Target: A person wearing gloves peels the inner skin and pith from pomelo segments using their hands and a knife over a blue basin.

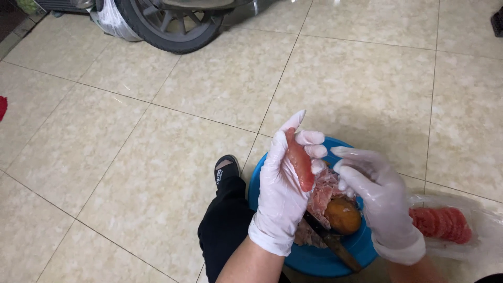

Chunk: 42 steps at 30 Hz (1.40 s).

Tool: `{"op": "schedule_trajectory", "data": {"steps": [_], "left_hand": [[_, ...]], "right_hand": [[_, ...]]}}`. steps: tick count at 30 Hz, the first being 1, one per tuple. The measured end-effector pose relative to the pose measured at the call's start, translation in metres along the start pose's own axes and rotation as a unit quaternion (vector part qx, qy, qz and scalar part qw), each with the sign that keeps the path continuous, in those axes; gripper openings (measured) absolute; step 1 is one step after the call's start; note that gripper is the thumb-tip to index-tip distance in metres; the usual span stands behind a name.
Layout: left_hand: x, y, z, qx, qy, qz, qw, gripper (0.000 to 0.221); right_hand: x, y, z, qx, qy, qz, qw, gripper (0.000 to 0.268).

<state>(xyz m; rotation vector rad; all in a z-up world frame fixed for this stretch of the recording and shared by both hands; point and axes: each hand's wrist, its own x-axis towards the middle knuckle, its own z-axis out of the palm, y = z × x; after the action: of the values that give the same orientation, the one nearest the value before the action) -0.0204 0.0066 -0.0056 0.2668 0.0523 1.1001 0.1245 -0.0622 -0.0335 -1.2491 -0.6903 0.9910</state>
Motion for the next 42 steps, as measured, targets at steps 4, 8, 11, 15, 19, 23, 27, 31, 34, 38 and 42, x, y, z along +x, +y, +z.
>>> {"op": "schedule_trajectory", "data": {"steps": [4, 8, 11, 15, 19, 23, 27, 31, 34, 38, 42], "left_hand": [[0.001, 0.001, 0.001, -0.002, -0.001, 0.016, 1.000, 0.056], [0.003, -0.001, 0.002, -0.023, -0.031, 0.029, 0.999, 0.054], [0.001, -0.001, 0.006, -0.012, -0.018, 0.015, 1.000, 0.054], [-0.001, -0.002, 0.007, -0.003, 0.014, -0.017, 1.000, 0.057], [0.001, -0.005, 0.016, 0.056, 0.024, 0.002, 0.998, 0.067], [-0.003, -0.006, 0.026, 0.137, 0.054, -0.011, 0.989, 0.079], [-0.009, -0.007, 0.030, 0.171, 0.037, -0.050, 0.983, 0.089], [-0.003, -0.015, 0.020, 0.188, 0.074, 0.008, 0.979, 0.079], [-0.008, -0.018, 0.026, 0.277, 0.125, 0.057, 0.951, 0.068], [-0.010, -0.025, 0.024, 0.193, 0.145, 0.069, 0.968, 0.054], [-0.004, -0.021, 0.010, 0.256, 0.138, 0.129, 0.948, 0.050]], "right_hand": [[-0.013, -0.012, 0.007, 0.021, -0.001, -0.072, 0.997, 0.033], [-0.021, -0.024, 0.021, -0.005, -0.028, -0.112, 0.993, 0.050], [-0.012, -0.024, 0.029, 0.014, -0.088, -0.125, 0.988, 0.058], [0.001, -0.009, 0.036, 0.048, -0.117, -0.097, 0.987, 0.068], [-0.001, -0.020, 0.043, 0.005, -0.070, -0.020, 0.997, 0.072], [0.003, -0.014, 0.036, 0.100, -0.094, 0.000, 0.991, 0.082], [0.008, -0.010, 0.029, 0.170, -0.141, -0.025, 0.975, 0.087], [0.013, -0.004, 0.024, 0.149, -0.116, -0.054, 0.981, 0.094], [0.011, -0.001, 0.026, 0.110, -0.096, -0.114, 0.983, 0.096], [0.002, -0.005, 0.036, 0.101, -0.095, -0.131, 0.982, 0.095], [-0.003, -0.001, 0.027, 0.173, -0.179, -0.165, 0.955, 0.095]]}}
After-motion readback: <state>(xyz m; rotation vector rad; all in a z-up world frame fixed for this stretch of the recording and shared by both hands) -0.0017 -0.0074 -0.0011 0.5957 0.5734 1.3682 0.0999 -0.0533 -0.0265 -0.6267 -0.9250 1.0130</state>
